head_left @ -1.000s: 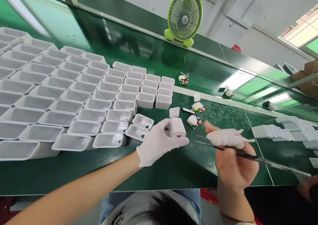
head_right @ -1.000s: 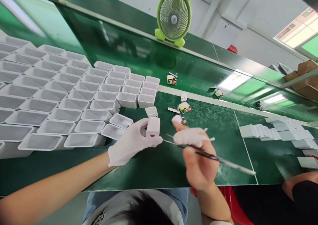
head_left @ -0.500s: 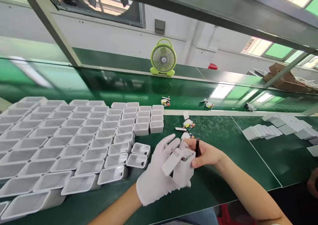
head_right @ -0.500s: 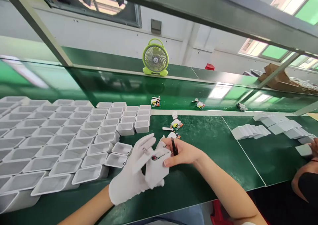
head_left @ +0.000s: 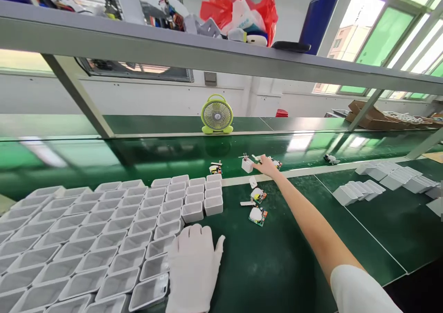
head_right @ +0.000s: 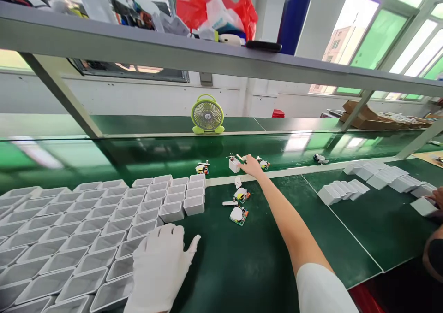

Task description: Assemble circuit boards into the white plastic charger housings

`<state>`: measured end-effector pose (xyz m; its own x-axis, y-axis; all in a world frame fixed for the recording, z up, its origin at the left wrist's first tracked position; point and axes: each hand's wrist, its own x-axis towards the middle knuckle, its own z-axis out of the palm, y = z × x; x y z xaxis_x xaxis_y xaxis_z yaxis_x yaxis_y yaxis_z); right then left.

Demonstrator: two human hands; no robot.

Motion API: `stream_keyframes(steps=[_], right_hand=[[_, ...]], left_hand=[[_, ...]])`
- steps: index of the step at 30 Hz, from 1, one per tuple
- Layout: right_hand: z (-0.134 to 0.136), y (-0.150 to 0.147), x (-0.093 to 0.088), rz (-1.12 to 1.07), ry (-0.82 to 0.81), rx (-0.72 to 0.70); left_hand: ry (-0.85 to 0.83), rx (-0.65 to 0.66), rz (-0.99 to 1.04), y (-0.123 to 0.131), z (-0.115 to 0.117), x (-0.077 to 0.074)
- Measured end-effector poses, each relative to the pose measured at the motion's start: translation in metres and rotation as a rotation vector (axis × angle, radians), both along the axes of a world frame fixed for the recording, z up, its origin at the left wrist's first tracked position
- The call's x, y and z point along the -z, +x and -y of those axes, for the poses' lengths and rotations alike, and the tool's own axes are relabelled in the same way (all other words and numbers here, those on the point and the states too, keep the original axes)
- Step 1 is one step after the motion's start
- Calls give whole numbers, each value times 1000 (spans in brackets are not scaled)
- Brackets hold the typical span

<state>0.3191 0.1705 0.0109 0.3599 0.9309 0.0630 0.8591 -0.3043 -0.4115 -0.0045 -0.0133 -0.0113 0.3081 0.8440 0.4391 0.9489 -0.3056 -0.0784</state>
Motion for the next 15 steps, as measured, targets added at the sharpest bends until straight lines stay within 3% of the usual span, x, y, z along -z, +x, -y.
stream_keyframes(steps=[4,7,11,15], right_hand=[[10,58,-2,157,-88,47],[7,81,2,227,-171,15],[1,76,4,319,-191,-53],[27,62,-3,452,-124,-132]], left_hand=[[11,-44,-2,0,2,-4],[6,-79,-5,0,3,-6],[-32,-45,9,1,3,-5],[-26,45,49,6,5,4]])
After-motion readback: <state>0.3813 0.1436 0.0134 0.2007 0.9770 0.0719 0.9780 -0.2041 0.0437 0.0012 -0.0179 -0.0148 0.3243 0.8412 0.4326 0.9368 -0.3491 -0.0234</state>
